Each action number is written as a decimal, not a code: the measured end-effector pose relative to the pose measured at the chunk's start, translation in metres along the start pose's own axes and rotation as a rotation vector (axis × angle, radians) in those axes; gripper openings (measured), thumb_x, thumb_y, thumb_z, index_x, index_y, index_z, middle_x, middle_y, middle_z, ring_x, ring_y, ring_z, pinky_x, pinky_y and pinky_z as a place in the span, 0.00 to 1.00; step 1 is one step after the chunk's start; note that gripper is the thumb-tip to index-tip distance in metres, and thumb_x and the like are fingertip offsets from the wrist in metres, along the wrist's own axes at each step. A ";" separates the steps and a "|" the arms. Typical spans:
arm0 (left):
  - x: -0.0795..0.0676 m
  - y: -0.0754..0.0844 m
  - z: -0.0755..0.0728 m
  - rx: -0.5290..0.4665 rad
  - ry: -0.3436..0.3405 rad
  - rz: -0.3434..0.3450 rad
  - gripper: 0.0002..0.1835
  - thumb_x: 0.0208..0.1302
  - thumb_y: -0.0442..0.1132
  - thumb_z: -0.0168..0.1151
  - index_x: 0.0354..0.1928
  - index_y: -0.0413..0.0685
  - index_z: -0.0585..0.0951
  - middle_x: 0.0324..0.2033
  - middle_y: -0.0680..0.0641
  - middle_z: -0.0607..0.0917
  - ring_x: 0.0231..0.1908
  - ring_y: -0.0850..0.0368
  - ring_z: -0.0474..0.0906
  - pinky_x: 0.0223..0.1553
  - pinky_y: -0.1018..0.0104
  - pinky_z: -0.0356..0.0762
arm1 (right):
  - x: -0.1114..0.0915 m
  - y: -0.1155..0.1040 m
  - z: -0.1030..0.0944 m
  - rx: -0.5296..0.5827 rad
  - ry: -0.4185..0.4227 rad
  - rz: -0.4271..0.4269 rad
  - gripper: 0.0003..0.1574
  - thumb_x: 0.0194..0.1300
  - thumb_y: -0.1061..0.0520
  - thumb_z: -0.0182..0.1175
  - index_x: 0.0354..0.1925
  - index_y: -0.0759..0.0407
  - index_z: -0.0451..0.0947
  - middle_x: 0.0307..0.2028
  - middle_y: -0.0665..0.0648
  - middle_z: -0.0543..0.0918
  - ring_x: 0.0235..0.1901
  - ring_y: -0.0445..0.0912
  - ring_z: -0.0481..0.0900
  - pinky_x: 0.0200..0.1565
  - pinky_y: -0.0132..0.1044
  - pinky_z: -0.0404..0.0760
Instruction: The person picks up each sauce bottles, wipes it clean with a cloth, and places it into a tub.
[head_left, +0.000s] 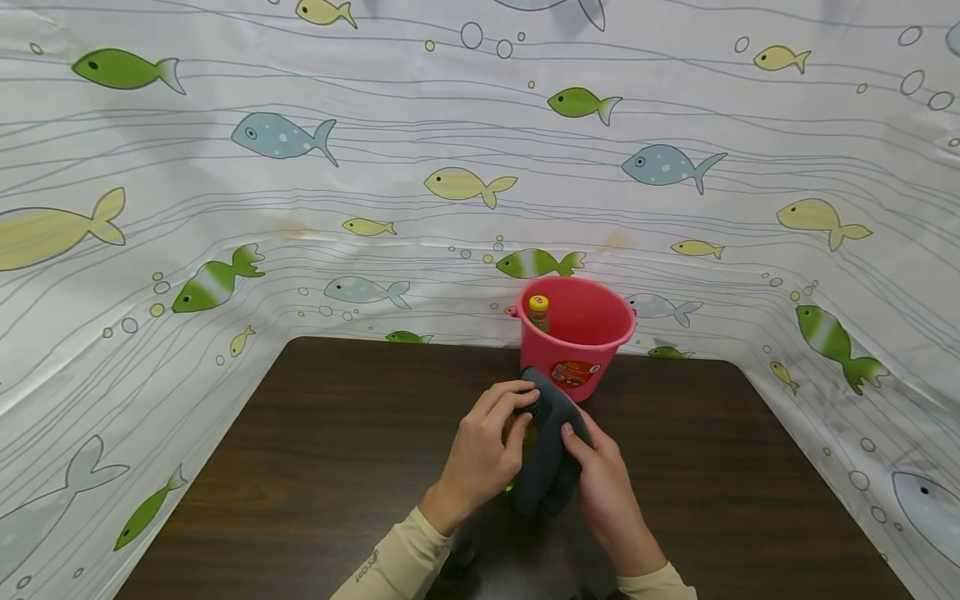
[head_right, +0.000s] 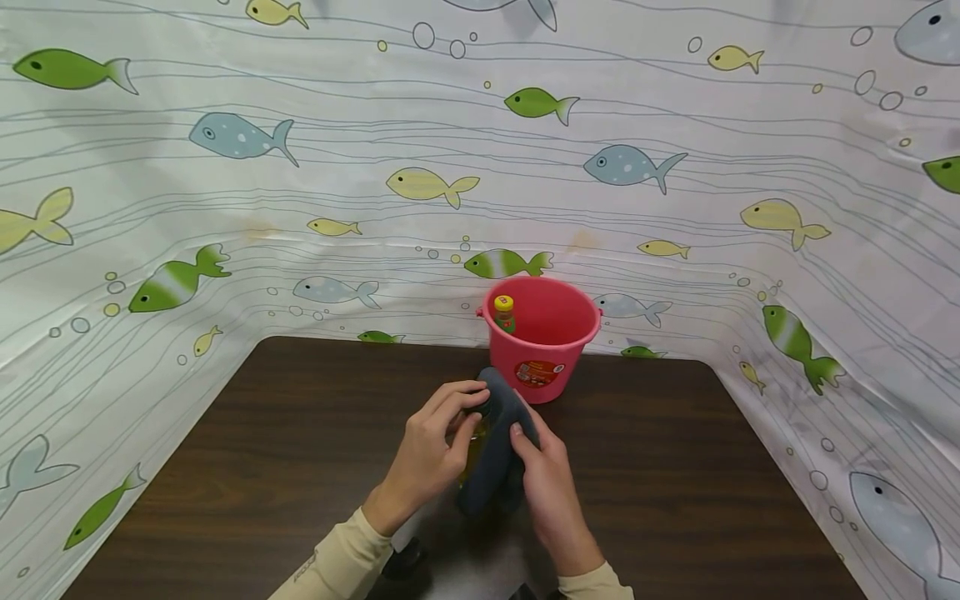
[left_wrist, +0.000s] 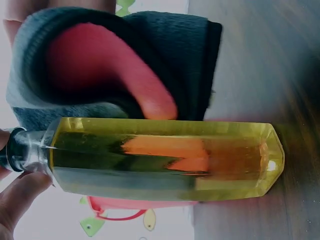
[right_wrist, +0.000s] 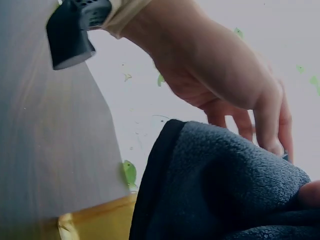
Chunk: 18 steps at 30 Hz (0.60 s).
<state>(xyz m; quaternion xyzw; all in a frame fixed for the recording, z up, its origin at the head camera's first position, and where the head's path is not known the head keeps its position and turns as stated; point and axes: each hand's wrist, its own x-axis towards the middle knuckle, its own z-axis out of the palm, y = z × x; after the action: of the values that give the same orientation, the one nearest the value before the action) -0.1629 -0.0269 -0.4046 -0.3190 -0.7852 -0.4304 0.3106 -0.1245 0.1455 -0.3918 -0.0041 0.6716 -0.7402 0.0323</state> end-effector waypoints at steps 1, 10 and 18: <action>0.000 0.000 0.000 -0.001 0.000 0.000 0.15 0.71 0.29 0.67 0.58 0.39 0.85 0.59 0.43 0.86 0.60 0.50 0.85 0.60 0.58 0.86 | 0.000 -0.001 -0.001 -0.002 0.007 -0.005 0.32 0.86 0.50 0.47 0.80 0.55 0.63 0.78 0.60 0.68 0.74 0.49 0.69 0.60 0.30 0.82; 0.000 -0.001 0.001 -0.007 -0.014 -0.017 0.15 0.71 0.30 0.66 0.58 0.40 0.86 0.59 0.43 0.86 0.60 0.50 0.84 0.63 0.56 0.84 | 0.000 -0.005 -0.006 -0.078 0.034 -0.027 0.30 0.86 0.51 0.46 0.79 0.57 0.64 0.76 0.62 0.70 0.71 0.52 0.72 0.59 0.28 0.81; 0.000 -0.001 0.001 -0.005 -0.008 -0.011 0.15 0.71 0.30 0.66 0.58 0.39 0.86 0.59 0.43 0.86 0.60 0.50 0.84 0.63 0.56 0.84 | 0.007 0.002 -0.011 -0.249 0.069 -0.043 0.30 0.86 0.52 0.47 0.81 0.46 0.64 0.79 0.58 0.69 0.77 0.56 0.69 0.72 0.57 0.76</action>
<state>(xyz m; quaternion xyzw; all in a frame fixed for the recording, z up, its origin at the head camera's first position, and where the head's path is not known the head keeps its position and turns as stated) -0.1640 -0.0264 -0.4058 -0.3174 -0.7871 -0.4326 0.3043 -0.1318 0.1557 -0.3949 0.0027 0.7587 -0.6514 -0.0075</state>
